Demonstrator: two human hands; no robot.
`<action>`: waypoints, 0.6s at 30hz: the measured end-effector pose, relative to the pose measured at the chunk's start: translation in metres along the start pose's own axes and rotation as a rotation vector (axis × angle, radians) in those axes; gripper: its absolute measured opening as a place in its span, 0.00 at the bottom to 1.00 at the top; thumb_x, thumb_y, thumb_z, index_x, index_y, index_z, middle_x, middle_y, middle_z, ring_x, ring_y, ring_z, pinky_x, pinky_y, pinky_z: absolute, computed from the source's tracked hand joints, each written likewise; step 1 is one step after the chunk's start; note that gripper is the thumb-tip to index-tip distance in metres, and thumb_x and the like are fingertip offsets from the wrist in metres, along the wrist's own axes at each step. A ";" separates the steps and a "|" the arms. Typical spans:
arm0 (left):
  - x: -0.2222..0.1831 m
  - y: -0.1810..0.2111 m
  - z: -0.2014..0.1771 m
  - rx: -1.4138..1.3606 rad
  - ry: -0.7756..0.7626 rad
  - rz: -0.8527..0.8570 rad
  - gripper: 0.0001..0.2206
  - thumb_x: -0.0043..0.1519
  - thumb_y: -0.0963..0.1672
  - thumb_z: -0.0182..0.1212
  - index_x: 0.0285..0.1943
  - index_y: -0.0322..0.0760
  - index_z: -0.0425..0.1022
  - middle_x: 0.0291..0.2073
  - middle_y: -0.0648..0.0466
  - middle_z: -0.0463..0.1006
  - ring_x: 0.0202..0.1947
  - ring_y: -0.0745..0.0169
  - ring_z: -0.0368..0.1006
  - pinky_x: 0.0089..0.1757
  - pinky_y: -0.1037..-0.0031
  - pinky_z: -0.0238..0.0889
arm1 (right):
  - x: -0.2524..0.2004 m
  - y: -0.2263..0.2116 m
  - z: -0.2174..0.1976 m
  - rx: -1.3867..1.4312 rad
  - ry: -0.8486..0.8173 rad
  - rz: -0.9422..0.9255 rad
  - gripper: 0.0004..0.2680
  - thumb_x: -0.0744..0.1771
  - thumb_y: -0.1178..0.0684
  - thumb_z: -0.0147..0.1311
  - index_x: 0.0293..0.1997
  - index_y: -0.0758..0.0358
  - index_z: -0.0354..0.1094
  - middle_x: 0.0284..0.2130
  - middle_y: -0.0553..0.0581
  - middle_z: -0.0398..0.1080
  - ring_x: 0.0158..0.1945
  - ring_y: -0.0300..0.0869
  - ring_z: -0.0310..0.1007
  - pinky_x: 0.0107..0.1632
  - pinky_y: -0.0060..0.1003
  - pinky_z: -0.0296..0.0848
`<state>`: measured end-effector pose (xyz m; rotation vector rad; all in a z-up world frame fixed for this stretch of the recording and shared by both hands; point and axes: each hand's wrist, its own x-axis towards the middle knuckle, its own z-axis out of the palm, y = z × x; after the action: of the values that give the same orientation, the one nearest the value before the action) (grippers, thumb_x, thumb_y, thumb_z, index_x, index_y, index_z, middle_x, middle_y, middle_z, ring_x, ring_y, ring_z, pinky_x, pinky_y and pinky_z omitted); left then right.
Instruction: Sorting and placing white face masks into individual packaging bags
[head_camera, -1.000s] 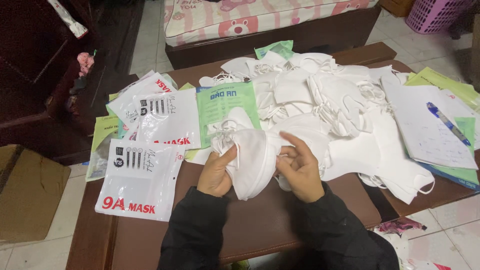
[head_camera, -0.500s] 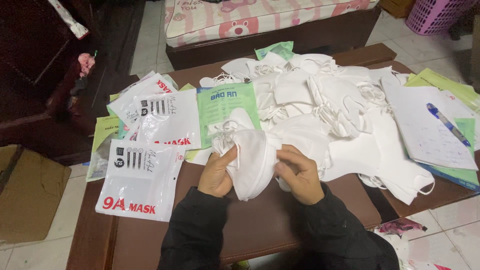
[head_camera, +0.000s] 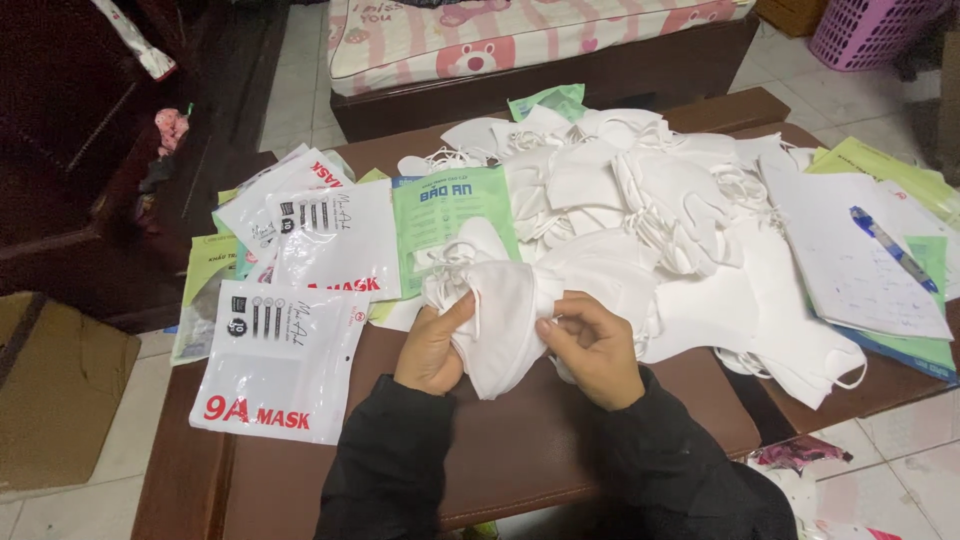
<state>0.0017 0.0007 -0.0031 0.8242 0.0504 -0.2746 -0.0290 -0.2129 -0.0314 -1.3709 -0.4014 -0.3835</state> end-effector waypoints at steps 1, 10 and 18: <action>0.003 -0.002 -0.004 0.010 -0.003 0.006 0.20 0.62 0.40 0.65 0.64 0.31 0.71 0.49 0.43 0.80 0.46 0.53 0.78 0.50 0.54 0.74 | 0.000 0.006 -0.003 -0.010 0.007 0.008 0.06 0.65 0.64 0.59 0.44 0.75 0.72 0.41 0.66 0.76 0.34 0.44 0.82 0.31 0.35 0.85; -0.026 0.015 0.053 0.095 0.164 0.111 0.21 0.59 0.38 0.64 0.62 0.32 0.72 0.49 0.47 0.80 0.45 0.55 0.77 0.49 0.58 0.73 | -0.002 -0.017 0.006 -0.072 0.032 -0.120 0.06 0.64 0.59 0.65 0.43 0.67 0.76 0.52 0.68 0.71 0.45 0.44 0.77 0.42 0.38 0.82; -0.025 0.012 0.053 0.125 0.164 0.059 0.24 0.56 0.41 0.58 0.64 0.26 0.69 0.57 0.43 0.76 0.57 0.49 0.72 0.58 0.58 0.65 | -0.004 -0.039 0.014 -0.138 -0.137 -0.011 0.07 0.67 0.56 0.60 0.48 0.62 0.76 0.52 0.59 0.66 0.41 0.34 0.71 0.31 0.20 0.70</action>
<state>-0.0228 -0.0249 0.0450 0.9699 0.1633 -0.1555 -0.0520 -0.2048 0.0022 -1.5355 -0.5030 -0.3314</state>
